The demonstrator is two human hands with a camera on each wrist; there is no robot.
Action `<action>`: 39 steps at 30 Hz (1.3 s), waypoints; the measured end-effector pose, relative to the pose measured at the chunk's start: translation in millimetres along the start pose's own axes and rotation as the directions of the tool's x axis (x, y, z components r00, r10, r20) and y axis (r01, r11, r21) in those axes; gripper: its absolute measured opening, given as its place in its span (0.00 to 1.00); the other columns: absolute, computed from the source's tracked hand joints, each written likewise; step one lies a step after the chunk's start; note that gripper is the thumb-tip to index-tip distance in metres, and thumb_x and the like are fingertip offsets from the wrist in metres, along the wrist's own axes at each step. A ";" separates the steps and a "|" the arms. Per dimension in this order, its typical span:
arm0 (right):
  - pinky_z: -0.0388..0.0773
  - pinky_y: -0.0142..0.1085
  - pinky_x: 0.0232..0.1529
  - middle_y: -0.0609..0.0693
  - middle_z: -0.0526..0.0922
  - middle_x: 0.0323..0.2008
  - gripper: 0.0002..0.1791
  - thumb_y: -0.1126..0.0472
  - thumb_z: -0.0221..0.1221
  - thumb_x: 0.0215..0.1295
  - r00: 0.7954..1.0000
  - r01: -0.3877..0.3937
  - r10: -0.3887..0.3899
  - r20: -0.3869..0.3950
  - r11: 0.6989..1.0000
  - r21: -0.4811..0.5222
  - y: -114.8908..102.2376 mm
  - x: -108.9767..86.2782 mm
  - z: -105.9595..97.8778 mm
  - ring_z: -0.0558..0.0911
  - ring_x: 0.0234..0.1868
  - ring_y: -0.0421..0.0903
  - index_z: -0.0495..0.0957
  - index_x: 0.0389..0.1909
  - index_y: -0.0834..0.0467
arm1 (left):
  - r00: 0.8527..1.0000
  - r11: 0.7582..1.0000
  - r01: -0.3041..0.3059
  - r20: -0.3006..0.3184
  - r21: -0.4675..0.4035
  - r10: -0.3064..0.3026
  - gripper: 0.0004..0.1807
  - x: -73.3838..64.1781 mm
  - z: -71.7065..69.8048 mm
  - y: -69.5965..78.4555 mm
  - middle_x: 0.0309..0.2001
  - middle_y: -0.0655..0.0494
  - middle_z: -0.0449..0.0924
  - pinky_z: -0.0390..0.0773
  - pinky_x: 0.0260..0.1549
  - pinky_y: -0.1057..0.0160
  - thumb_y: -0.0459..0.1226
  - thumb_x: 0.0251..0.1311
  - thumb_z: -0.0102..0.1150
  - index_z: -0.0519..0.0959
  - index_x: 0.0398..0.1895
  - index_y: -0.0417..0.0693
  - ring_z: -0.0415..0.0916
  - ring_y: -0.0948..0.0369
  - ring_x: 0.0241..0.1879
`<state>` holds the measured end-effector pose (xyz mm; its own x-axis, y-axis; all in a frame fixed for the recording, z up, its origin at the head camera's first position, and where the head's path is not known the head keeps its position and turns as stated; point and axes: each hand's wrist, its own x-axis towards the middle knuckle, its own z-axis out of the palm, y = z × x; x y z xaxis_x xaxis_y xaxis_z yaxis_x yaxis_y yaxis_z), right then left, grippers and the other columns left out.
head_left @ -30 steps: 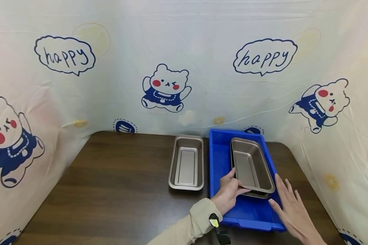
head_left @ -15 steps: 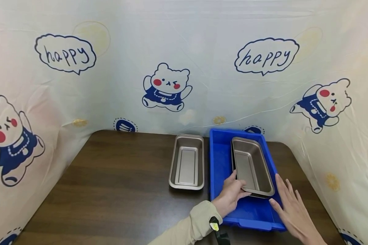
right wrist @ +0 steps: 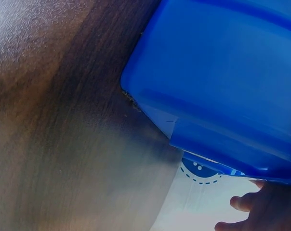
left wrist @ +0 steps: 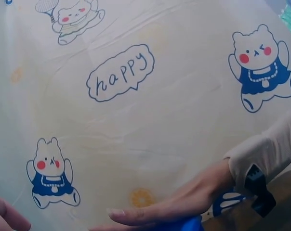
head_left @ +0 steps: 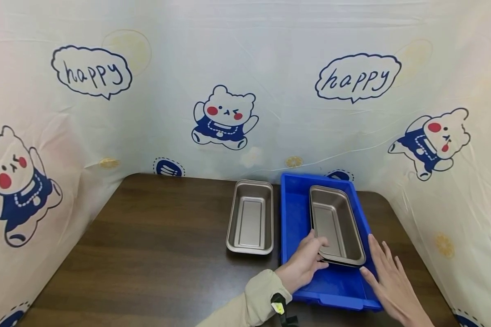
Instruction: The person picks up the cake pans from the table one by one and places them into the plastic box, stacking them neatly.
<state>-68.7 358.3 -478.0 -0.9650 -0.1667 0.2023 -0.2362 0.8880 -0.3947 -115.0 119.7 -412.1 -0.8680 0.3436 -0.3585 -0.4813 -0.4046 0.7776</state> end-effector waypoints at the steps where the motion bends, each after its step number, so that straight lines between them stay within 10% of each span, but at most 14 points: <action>1: 0.19 0.63 0.78 0.72 0.51 0.81 0.45 0.51 0.50 0.82 1.000 -0.002 0.002 0.002 1.000 0.001 0.1 -0.2 0.0 0.37 0.84 0.65 0.35 0.88 0.51 | 1.000 1.000 0.001 0.001 -0.001 -0.001 0.51 -1.1 -0.1 0.9 0.80 0.21 0.39 0.62 0.71 0.30 0.29 0.57 0.52 0.44 0.85 0.35 0.41 0.20 0.75; 18: 0.16 0.62 0.77 0.72 0.48 0.82 0.45 0.49 0.49 0.83 0.998 -0.042 0.041 0.038 0.999 0.004 1.6 -1.9 -2.2 0.37 0.83 0.69 0.32 0.87 0.50 | 0.992 0.999 -0.020 0.127 0.027 0.016 0.49 -14.8 -3.4 21.7 0.82 0.29 0.42 0.61 0.71 0.29 0.30 0.61 0.50 0.43 0.86 0.36 0.52 0.25 0.75; 39: 0.16 0.61 0.77 0.68 0.45 0.83 0.46 0.49 0.50 0.83 0.999 -0.028 0.028 0.040 1.000 0.007 0.3 -0.1 -1.3 0.36 0.83 0.68 0.33 0.87 0.51 | 0.970 0.978 -0.156 0.208 0.142 0.124 0.35 -37.0 -78.7 60.8 0.77 0.37 0.64 0.77 0.65 0.43 0.38 0.78 0.50 0.55 0.83 0.37 0.73 0.40 0.68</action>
<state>-68.6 359.1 -476.9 -0.9750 -0.1589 0.1552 -0.2096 0.8894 -0.4062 -121.7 15.7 -392.2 -0.8766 0.4591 -0.1440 -0.3181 -0.3283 0.8894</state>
